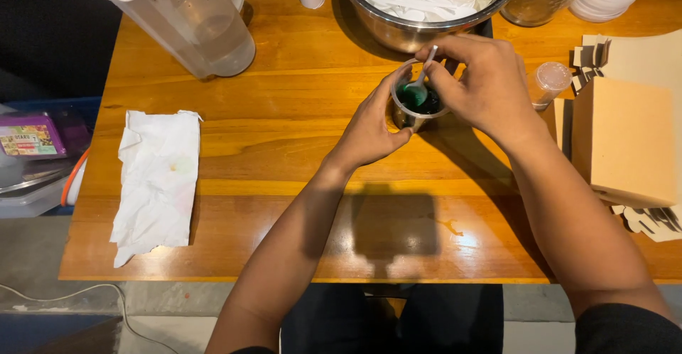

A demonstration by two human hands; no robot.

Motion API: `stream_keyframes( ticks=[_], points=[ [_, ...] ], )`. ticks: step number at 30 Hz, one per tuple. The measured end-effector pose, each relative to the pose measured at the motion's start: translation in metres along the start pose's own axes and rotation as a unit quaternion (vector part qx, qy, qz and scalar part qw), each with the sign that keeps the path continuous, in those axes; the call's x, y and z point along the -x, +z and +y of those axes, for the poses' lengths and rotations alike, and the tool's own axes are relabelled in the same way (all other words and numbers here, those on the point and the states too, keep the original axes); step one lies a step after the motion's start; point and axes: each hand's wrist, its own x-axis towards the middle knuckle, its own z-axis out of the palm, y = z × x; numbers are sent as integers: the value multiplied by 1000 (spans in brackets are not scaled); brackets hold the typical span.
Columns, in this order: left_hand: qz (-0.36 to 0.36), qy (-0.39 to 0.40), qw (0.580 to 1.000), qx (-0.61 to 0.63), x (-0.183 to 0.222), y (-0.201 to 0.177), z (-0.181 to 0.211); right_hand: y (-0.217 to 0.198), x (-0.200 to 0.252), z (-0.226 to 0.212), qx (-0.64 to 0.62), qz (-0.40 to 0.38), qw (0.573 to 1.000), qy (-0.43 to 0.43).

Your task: Assembling a cardboard box, stirring liquid in a cup, and cleaning a spoon.

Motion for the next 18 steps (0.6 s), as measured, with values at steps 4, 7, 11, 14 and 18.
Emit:
stream_keyframes(
  ticks=[4, 7, 11, 14, 18],
  points=[
    [13, -57, 998, -1, 0, -1, 8, 2, 1, 2, 47, -16, 996, 75],
    [2, -5, 999, -52, 1, 0, 3, 4, 1, 1, -13, -17, 996, 83],
    [-10, -17, 999, -49, 1, -2, 4, 2, 0, 1, -14, -22, 995, 94],
    [13, -3, 994, -106, 0, -1, -4, -2, -2, -1, -47, -36, 992, 107],
    [54, -20, 971, -231, -2, 6, -7, -26, 7, 3, 28, 2, 997, 67]
  ],
)
